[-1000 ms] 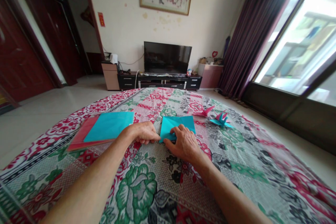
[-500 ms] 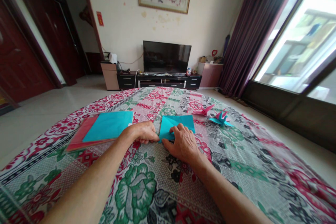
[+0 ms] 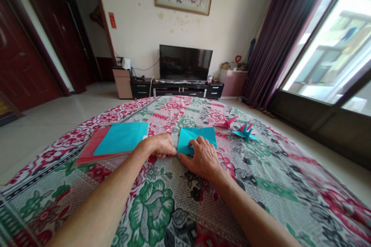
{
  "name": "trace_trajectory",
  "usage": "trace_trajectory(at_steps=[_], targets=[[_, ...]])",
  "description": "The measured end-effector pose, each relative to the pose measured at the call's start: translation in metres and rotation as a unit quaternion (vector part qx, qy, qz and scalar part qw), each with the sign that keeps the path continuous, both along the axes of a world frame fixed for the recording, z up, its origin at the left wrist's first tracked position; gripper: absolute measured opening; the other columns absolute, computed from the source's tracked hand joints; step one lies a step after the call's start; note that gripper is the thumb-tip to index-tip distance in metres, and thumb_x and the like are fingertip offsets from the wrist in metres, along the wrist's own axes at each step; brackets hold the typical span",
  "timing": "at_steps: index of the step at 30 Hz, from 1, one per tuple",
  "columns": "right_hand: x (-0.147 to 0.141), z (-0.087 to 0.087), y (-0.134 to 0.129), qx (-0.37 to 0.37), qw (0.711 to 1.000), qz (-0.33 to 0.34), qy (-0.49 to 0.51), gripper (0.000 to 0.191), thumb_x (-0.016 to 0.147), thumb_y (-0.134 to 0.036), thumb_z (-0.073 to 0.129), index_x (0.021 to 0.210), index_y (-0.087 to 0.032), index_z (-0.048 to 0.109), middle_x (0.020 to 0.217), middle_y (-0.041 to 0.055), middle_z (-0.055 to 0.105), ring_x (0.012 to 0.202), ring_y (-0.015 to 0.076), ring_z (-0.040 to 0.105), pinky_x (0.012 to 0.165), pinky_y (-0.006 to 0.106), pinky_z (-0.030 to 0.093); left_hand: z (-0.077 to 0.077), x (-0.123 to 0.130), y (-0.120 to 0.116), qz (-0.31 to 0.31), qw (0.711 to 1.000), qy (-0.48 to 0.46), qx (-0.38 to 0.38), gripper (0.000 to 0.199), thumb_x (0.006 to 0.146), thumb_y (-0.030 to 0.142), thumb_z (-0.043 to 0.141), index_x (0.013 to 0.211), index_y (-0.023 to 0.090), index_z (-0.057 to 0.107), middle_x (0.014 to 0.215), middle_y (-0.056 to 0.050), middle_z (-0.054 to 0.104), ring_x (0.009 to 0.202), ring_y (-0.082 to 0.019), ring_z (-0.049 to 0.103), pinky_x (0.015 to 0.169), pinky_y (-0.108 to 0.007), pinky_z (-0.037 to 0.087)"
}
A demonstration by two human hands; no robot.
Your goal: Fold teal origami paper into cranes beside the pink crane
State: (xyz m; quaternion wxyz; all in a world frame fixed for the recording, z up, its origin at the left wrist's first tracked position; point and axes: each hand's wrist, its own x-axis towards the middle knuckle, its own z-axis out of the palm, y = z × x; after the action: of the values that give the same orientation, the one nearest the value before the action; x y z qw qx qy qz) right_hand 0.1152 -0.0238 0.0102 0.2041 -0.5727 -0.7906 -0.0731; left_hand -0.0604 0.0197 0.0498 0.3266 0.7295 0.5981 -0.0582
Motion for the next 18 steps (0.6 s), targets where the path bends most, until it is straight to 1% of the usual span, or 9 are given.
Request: trace_trajectory(at_steps=[7, 13, 18], targets=[[-0.0048, 0.0028, -0.002, 0.0, 1.0, -0.011, 0.003, 0.043, 0.073, -0.059, 0.052, 0.089, -0.019, 0.058, 0.087, 0.0083, 0.054, 0.085, 0.0241, 0.05, 0.072, 0.034, 0.034, 0.0011, -0.0001, -0.0007, -0.004, 1.0, -0.002, 0.006, 0.018, 0.062, 0.033, 0.052, 0.053, 0.017, 0.051, 0.043, 0.002, 0.047, 0.037, -0.01, 0.039, 0.04, -0.023, 0.03], [-0.0059, 0.0009, -0.0014, 0.001, 1.0, -0.02, 0.003, 0.044, 0.072, -0.059, 0.052, 0.09, -0.019, 0.058, 0.088, 0.009, 0.053, 0.086, 0.0248, 0.05, 0.072, 0.034, 0.033, 0.001, 0.0, -0.0004, -0.007, 1.0, -0.007, 0.008, 0.017, 0.06, 0.032, 0.051, 0.052, 0.018, 0.049, 0.042, 0.002, 0.046, 0.036, -0.009, 0.038, 0.036, -0.022, 0.026], [-0.0072, 0.0015, -0.0012, -0.01, 1.0, -0.026, 0.004, 0.045, 0.073, -0.059, 0.051, 0.092, -0.018, 0.058, 0.089, 0.0097, 0.053, 0.087, 0.0254, 0.049, 0.072, 0.035, 0.033, -0.0006, -0.0007, 0.0001, -0.006, 1.0, -0.005, 0.008, 0.018, 0.06, 0.032, 0.052, 0.052, 0.017, 0.05, 0.042, 0.002, 0.046, 0.036, -0.009, 0.038, 0.037, -0.021, 0.027]])
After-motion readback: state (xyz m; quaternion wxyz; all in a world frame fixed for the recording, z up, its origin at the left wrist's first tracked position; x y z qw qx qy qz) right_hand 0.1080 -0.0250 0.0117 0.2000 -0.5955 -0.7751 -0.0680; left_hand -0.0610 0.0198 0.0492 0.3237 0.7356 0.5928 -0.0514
